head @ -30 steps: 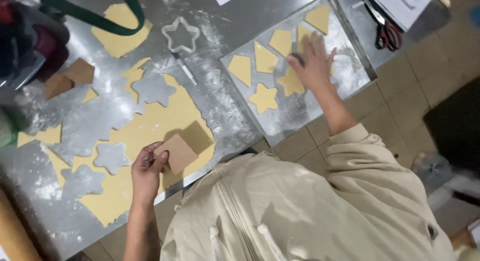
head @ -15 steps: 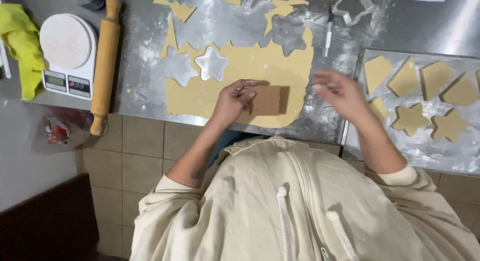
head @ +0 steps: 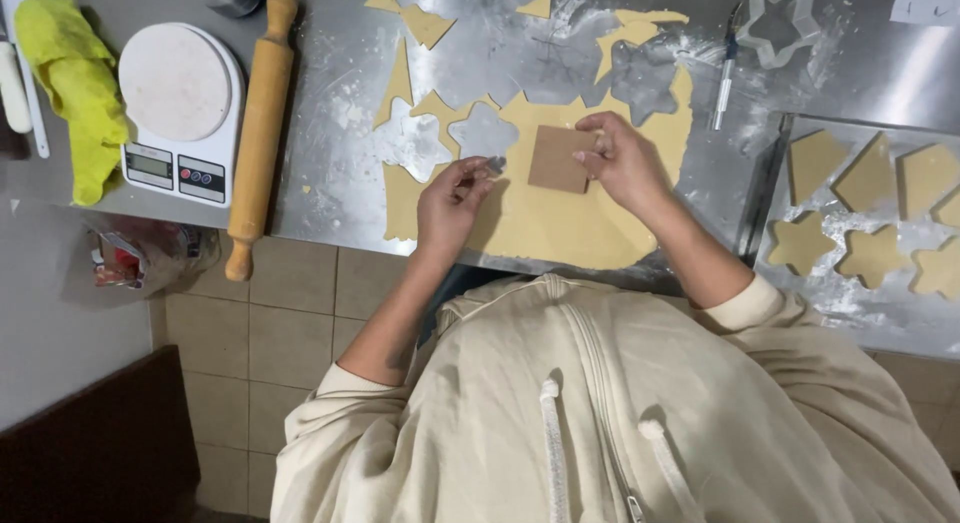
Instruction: Cutting star and square shapes out of rolled dough using cookie cutters and a bench scraper.
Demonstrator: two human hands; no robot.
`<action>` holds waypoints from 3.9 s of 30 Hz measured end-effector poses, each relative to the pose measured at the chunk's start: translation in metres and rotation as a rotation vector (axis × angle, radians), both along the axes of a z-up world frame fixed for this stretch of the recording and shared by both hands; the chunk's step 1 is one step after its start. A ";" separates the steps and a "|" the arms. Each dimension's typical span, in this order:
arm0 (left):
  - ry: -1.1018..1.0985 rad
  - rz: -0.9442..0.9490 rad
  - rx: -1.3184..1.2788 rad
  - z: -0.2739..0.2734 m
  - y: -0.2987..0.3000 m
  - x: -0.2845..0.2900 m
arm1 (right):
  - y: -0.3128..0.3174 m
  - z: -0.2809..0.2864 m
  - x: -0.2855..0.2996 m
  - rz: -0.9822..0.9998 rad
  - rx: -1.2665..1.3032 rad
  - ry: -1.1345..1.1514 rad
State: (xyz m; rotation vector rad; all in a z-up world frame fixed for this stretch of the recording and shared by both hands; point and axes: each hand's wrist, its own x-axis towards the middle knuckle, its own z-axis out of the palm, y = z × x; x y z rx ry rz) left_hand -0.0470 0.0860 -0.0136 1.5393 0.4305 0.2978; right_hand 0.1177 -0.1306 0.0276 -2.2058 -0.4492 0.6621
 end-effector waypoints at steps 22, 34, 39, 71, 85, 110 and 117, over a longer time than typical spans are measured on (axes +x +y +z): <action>-0.165 -0.736 1.002 -0.008 0.023 0.025 | 0.035 -0.018 0.015 -0.010 -0.182 -0.358; -0.160 -0.720 1.013 -0.012 0.021 0.029 | 0.032 -0.022 0.028 0.034 -0.249 -0.324; -0.130 -0.735 0.988 -0.010 0.022 0.028 | 0.032 -0.024 0.028 0.053 -0.239 -0.317; -0.292 -0.598 1.063 -0.003 -0.001 0.082 | 0.037 -0.013 0.021 -0.005 -0.130 -0.378; -0.310 -0.603 1.048 0.023 -0.016 0.104 | -0.005 -0.016 0.028 -0.146 -0.081 -0.501; -0.099 -0.603 1.202 -0.062 0.005 0.114 | -0.518 0.005 0.160 -0.937 -0.544 -0.551; -0.565 -0.821 1.330 -0.229 0.096 0.138 | -0.624 -0.025 0.242 -1.047 -0.627 -0.707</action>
